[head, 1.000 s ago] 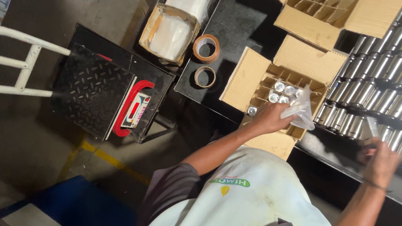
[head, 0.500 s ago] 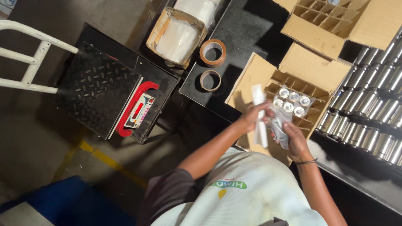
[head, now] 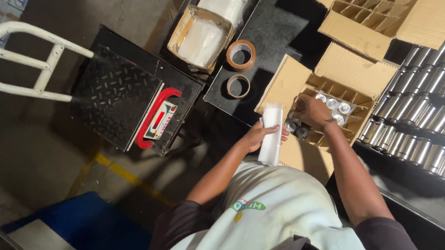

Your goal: The person wraps cylindrical metal parts in plastic sheeting and places the wrapped parts into a compartmented cardboard box. They occasionally tape a filled box shut, carry it to a stack of finished boxes, and return to continue wrapping and packing more parts.

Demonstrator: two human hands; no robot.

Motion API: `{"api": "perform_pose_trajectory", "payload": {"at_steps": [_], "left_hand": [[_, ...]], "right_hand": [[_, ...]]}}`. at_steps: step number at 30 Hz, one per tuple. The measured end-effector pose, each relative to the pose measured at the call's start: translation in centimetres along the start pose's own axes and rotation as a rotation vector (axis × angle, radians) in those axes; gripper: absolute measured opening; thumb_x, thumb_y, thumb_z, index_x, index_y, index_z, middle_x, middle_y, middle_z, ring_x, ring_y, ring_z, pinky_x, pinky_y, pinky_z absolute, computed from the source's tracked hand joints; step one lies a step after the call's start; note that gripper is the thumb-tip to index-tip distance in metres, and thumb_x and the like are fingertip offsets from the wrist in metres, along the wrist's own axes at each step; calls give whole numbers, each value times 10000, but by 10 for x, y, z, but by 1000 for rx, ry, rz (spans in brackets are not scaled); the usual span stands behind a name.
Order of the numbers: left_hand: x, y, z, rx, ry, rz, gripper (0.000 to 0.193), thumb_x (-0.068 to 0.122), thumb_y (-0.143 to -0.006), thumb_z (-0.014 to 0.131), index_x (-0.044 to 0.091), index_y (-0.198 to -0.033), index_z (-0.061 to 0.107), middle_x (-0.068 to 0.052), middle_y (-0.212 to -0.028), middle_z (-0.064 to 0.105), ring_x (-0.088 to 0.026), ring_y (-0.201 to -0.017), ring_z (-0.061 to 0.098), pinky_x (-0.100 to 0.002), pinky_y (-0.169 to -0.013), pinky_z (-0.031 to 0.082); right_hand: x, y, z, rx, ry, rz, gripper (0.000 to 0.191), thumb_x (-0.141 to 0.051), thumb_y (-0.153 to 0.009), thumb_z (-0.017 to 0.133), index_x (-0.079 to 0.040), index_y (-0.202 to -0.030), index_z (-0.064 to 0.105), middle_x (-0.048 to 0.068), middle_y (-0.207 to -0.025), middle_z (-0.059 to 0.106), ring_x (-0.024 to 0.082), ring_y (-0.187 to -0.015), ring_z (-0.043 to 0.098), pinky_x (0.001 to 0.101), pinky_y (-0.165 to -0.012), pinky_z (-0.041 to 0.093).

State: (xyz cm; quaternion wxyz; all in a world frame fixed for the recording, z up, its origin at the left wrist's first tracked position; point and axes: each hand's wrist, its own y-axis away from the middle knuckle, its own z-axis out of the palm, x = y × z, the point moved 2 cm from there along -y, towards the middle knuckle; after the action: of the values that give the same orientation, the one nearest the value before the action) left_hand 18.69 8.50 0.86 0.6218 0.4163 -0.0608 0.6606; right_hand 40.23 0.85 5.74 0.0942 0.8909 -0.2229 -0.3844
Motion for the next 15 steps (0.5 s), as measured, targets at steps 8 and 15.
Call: {"api": "perform_pose_trajectory", "payload": {"at_steps": [8,15], "left_hand": [[-35,-43,39,23,255,-14,332,200,-1013,639,29,-1297,642,-101,-1241,713,-182,-1063,727,-362,-900,606],[-32,-93,79,136,-783,-21,251,240,-931,739,83,-1125,759,-26,-952,733,-145,-692,664,-335,-571,513]], "right_hand": [[-6,103,37,599,-33,-39,233,-273,-988,729,-46,-1018,681,139,-815,675,243,-699,655,378,-626,499],[64,165,-21,546,43,189,258,-314,-851,807,-81,-944,746,73,-807,650,179,-695,596,363,-652,482]]}}
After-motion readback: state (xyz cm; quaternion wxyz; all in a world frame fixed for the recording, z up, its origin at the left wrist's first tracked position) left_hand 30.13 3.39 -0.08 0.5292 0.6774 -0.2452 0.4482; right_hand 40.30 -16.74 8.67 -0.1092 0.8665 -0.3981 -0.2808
